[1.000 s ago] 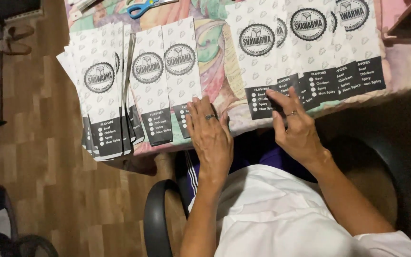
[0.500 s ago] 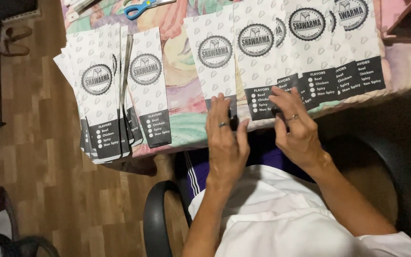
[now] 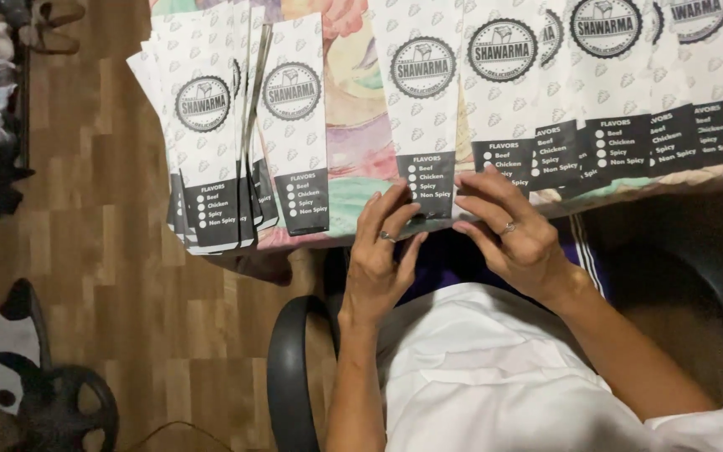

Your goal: Folding and gluing paper food wrappers at a workspace.

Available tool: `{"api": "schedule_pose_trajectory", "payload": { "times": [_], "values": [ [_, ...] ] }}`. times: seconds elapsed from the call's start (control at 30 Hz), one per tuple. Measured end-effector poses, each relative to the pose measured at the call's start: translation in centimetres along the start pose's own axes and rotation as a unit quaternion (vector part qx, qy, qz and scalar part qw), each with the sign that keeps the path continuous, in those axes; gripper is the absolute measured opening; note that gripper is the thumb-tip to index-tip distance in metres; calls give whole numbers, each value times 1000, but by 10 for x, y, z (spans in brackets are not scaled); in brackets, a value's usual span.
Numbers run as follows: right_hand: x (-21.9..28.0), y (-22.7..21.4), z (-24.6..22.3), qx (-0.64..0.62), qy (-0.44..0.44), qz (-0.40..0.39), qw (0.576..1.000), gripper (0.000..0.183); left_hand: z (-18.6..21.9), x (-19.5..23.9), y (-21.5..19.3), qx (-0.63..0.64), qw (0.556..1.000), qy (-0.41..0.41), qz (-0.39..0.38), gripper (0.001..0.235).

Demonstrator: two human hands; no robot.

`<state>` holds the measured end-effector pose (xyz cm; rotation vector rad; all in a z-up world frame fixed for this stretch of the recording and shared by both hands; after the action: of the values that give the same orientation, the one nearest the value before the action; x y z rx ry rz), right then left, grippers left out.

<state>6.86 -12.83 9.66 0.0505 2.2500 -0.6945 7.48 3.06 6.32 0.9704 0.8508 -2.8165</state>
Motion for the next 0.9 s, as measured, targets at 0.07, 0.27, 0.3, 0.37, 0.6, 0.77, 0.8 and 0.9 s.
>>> {"api": "schedule_pose_trajectory", "payload": {
  "times": [0.07, 0.27, 0.3, 0.37, 0.6, 0.77, 0.8, 0.9],
  "values": [
    [1, 5, 0, -7, -5, -10, 1000, 24, 0, 0, 4, -11, 1000, 7, -10, 37],
    [2, 21, 2, 24, -21, -39, 999, 26, 2, -2, 5, -26, 999, 23, -1, 31],
    [3, 22, 3, 13, -31, -35, 999, 21, 2, -2, 5, -32, 999, 27, 1, 30],
    [3, 21, 6, 13, -38, -28, 999, 16, 2, -3, 7, -28, 999, 36, 0, 29],
    [2, 11, 6, -11, -44, -20, 999, 8, 0, -1, 7, -27, 998, 49, 15, 21],
    [6, 13, 7, -23, -49, -23, 998, 4, -4, 1, 6, -24, 998, 45, 28, 8],
    [7, 13, 6, -20, -48, -24, 998, 4, -5, 2, 7, -22, 998, 43, 32, 8],
    [7, 14, 7, -17, -44, -28, 998, 3, -7, 4, 7, -27, 999, 31, 31, 8]
  ]
}}
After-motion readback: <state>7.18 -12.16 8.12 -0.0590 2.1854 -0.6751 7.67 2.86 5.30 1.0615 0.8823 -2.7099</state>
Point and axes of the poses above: each hand's wrist, its own x-axis away from the middle knuckle, its own y-axis out of the palm, z = x × y, the point moved 10 cm from there along -x, towards the middle knuckle, and after that the axes turned 4 degrees about -x, right-handed, at the moved point
